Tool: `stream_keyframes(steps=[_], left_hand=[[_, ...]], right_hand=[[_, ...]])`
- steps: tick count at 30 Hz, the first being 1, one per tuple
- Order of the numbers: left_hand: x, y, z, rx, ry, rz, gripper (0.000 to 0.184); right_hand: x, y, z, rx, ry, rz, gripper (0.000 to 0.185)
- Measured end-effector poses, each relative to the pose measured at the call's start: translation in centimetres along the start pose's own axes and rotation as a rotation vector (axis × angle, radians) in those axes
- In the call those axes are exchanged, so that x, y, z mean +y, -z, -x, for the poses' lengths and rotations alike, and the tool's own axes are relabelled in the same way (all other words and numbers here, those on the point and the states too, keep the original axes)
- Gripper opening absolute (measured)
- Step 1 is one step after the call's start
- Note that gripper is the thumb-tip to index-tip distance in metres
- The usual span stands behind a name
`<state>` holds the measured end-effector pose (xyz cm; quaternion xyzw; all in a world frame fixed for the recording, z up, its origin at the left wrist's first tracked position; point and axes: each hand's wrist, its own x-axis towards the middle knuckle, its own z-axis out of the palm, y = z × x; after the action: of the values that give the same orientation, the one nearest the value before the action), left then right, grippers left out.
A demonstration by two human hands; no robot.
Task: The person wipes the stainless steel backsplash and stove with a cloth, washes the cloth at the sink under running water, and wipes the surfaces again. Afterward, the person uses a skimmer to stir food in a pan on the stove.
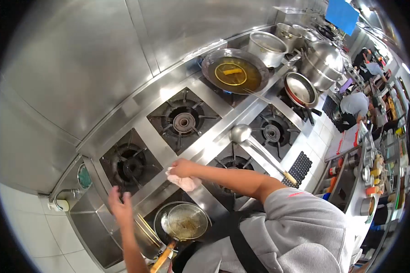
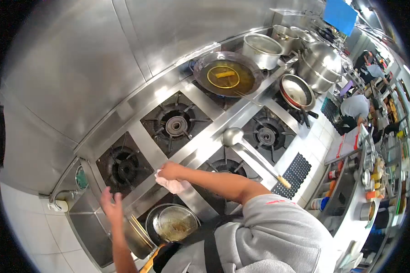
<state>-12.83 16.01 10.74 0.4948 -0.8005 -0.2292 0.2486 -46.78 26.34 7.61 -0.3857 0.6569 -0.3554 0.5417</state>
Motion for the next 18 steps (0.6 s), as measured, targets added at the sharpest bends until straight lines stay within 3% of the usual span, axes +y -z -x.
stream_keyframes(steps=[2,4,6,7,8,9,10,12,15,16,18], left_hand=[[8.6,-1.7,5.0,-0.235,0.126,0.422,0.084],[15.4,-3.0,9.8,-0.396,0.139,0.640,0.100],[16.9,-6.3,13.0,-0.420,0.114,1.029,0.108],[16.4,-7.9,14.3,-0.338,0.142,1.050,0.106],[16.1,-8.7,15.4,-0.205,0.083,1.146,0.093],[17.0,-8.1,16.5,-0.196,0.196,1.257,0.085],[17.9,-7.5,17.5,-0.178,0.311,1.367,0.078],[16.9,-7.0,19.5,-0.112,0.274,1.463,0.066],[16.8,-2.6,23.8,-0.177,0.276,1.506,0.065],[16.9,-0.9,25.6,-0.235,0.284,1.489,0.064],[16.6,1.4,30.4,-0.222,0.347,1.491,0.065]], right_hand=[[0.9,-1.0,3.0,-0.106,-0.157,-0.503,0.022],[2.8,-2.5,5.5,-0.271,-0.259,-0.984,0.024],[-0.9,-4.0,11.5,-0.294,-0.236,-0.990,0.040],[-1.0,-4.7,13.1,-0.398,-0.041,-0.840,0.043],[-1.3,-5.2,14.7,-0.497,0.152,-0.679,0.047],[-3.5,-3.8,17.6,-0.287,0.205,-0.089,0.056],[-4.3,-3.1,19.7,-0.243,0.325,0.295,0.064],[-7.2,-1.5,24.7,-0.265,0.412,0.567,0.060],[-3.7,2.2,27.5,-0.200,0.769,0.622,0.049],[-1.6,4.2,27.7,-0.289,0.724,0.708,0.040],[1.2,9.3,30.4,-0.466,0.435,0.889,0.046]])
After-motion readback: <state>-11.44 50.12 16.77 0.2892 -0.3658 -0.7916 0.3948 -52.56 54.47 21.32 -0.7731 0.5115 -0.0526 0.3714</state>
